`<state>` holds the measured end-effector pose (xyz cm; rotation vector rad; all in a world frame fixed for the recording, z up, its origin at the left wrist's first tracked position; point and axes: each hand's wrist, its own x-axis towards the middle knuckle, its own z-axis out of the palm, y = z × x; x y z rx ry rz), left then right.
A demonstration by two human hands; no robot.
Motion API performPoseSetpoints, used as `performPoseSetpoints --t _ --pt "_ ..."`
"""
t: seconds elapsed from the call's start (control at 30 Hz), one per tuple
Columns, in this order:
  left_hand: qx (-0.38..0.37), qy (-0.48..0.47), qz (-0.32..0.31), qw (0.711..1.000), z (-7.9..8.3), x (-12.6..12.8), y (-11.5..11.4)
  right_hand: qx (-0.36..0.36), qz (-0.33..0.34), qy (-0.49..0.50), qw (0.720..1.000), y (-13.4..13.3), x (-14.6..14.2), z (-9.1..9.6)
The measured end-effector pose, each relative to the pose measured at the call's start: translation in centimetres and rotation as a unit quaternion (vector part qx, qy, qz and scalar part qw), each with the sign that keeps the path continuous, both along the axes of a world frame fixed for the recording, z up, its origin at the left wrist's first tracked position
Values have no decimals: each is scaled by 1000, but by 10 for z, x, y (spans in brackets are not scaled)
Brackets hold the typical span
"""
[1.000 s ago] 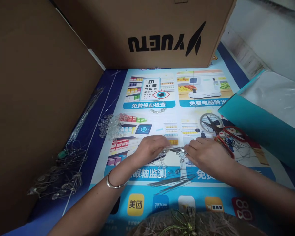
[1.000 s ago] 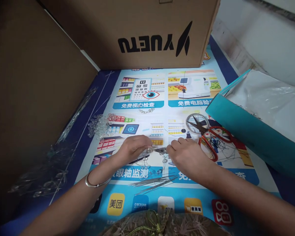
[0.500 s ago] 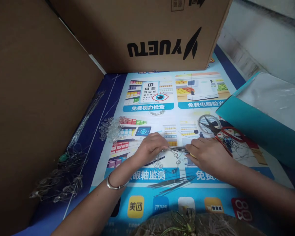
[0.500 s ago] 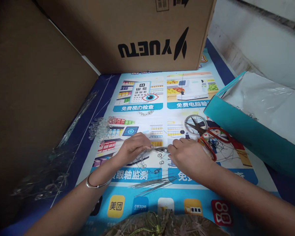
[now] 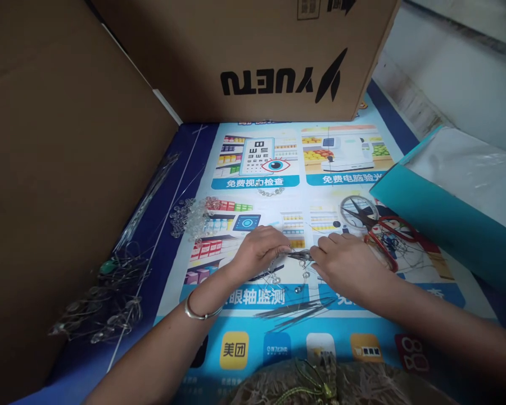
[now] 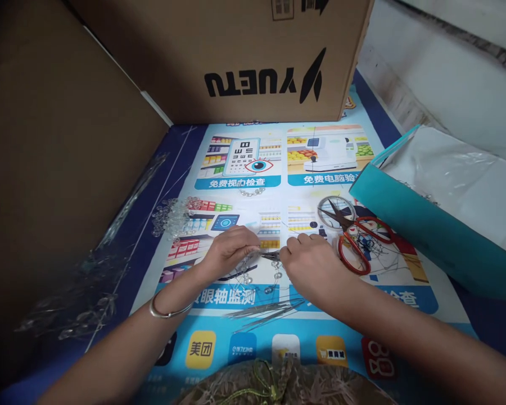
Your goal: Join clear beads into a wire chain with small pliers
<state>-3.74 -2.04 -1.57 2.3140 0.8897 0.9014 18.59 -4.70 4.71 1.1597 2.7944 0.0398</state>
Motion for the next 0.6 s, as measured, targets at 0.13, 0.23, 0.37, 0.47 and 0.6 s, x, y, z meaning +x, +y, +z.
performPoseSetpoints --t 0.13,0.23,0.37,0.47,0.6 --pt "15 4 -4 1000 -2 0 1 6 6 2 1000 -2 0 1" --pt "17 6 0 1000 -2 0 1 2 7 8 1000 -3 2 -1" --pt "12 8 -6 1000 -3 -1 2 -4 6 19 1000 -2 7 -4" --pt "9 7 -11 1000 -1 -1 2 -5 3 22 1000 -1 10 -5" --pt "5 14 -9 1000 3 -1 2 1 -5 22 1000 -2 11 -5"
